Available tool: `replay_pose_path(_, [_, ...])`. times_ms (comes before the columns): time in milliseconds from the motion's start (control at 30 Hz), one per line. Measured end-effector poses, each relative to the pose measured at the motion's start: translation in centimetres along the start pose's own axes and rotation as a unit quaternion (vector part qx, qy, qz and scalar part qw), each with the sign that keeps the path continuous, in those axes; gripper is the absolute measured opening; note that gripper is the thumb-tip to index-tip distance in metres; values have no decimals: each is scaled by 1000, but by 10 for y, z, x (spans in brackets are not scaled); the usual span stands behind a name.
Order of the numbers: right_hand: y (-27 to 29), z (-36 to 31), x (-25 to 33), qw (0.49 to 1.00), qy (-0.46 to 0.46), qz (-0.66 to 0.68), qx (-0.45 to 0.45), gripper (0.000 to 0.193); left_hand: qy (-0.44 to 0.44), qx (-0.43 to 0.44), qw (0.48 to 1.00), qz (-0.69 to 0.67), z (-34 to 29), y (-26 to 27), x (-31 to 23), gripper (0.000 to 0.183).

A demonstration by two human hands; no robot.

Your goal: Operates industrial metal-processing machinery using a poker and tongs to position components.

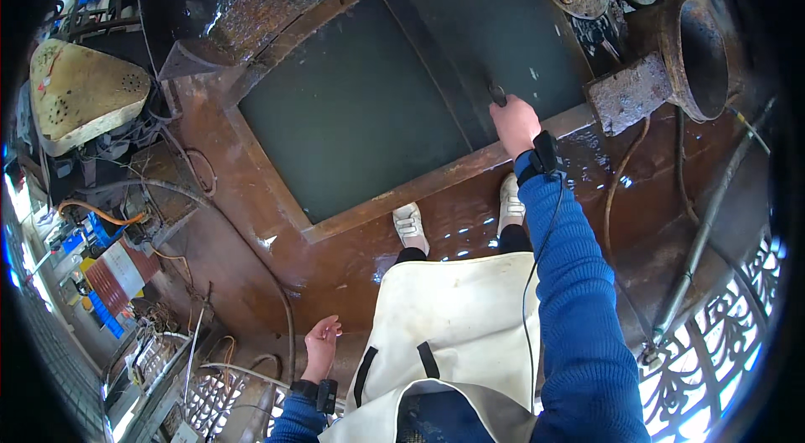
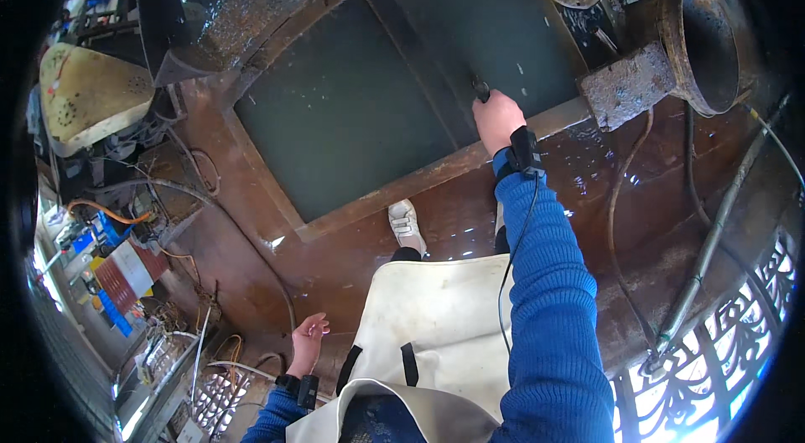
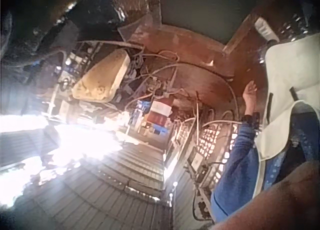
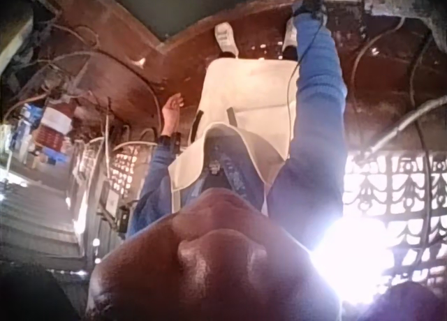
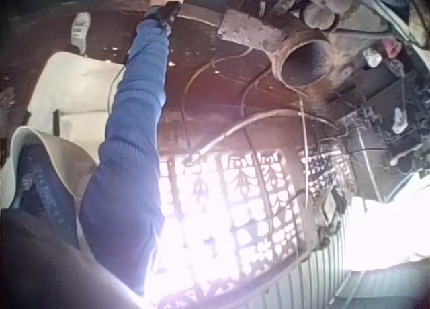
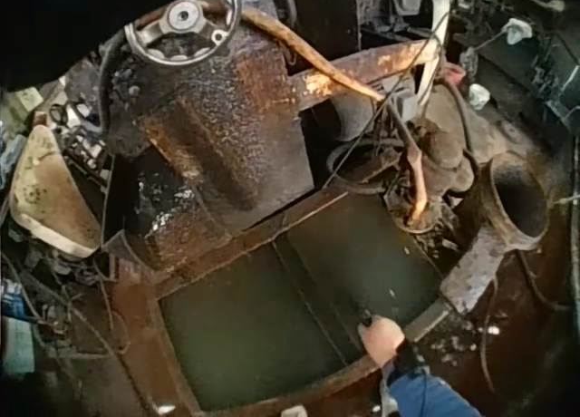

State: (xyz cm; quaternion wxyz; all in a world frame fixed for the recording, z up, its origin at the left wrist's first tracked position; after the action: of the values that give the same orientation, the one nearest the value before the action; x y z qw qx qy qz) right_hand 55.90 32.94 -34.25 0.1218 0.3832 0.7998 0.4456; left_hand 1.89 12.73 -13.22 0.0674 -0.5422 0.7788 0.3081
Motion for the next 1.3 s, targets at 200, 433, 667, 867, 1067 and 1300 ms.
replay_pose_path(200, [0, -9, -11, 1000, -11, -4, 0, 40, -8, -1, 1000, -11, 0, -1, 4, 21])
replay_pose_path(433, [-6, -15, -29, 1000, -4, -7, -29, 39, -13, 5, 1000, -10, -3, -4, 4, 21])
replay_pose_path(667, [-5, -22, -33, 999, -5, 3, -43, 40, -12, 9, 1000, 5, -4, -3, 3, 24])
replay_pose_path(867, [-11, -25, -41, 998, -2, 26, -57, 41, -24, 15, 1000, 14, -4, -6, 4, 24])
replay_pose_path(1067, [-15, -28, -44, 998, -8, 40, -45, 42, -21, 16, 999, 28, -5, -7, 1, 23])
replay_pose_path(1300, [-14, -38, -46, 998, -12, 43, -52, 45, -29, 17, 999, 10, -4, -5, 2, 22])
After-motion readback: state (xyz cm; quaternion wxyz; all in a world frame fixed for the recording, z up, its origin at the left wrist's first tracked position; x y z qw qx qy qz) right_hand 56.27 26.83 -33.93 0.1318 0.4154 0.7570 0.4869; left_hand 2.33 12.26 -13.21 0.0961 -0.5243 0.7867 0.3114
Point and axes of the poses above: each hand's wrist, its own z-axis towards the middle knuckle, its own y-axis out of the back of the hand, x = y × z, the point moved 4 cm from there along z, towards the middle knuckle, and after that the axes turned 14 degrees about -z, right-handed, at the moved point
